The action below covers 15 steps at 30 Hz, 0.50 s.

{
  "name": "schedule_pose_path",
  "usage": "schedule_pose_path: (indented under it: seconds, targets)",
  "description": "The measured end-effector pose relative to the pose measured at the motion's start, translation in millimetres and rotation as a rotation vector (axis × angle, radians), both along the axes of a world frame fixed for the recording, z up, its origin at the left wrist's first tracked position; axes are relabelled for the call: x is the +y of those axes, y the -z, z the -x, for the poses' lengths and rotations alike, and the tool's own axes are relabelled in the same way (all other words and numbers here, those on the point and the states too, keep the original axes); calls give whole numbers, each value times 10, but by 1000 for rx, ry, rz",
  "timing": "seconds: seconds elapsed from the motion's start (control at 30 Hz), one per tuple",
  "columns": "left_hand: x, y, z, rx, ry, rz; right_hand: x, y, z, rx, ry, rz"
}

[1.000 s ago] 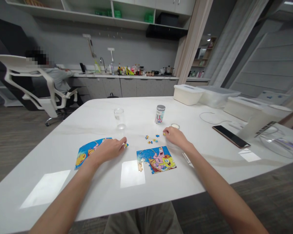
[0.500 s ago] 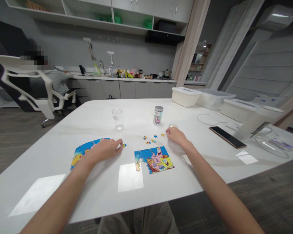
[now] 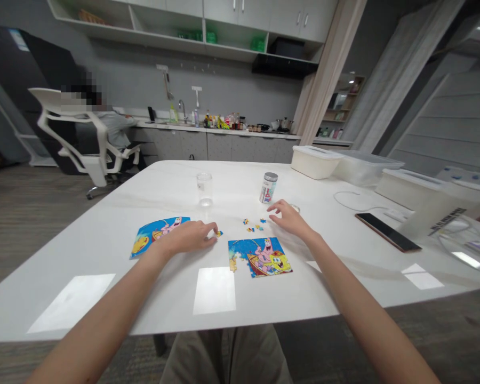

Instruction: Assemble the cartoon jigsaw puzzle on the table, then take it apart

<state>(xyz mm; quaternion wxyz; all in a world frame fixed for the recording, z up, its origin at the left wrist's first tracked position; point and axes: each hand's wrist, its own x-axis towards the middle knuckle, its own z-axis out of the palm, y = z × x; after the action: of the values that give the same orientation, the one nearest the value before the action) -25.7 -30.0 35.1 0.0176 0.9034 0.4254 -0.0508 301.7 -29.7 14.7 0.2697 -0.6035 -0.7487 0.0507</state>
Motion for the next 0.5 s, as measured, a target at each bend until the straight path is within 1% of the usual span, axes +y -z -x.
schedule_pose_path:
  seconds: [0.13, 0.2, 0.37, 0.5]
  targets:
    - [-11, 46, -32, -18, 20, -80, 39, 79, -54, -43, 98, 37]
    - [-21, 62, -46, -19, 28, -105, 61, 122, -76, -67, 123, 43]
    - [-69, 53, -67, -1, 63, -145, 88, 187, -103, -98, 144, 79]
    - [-79, 40, -65, 9, 71, -136, 108, 196, -118, -158, 149, 119]
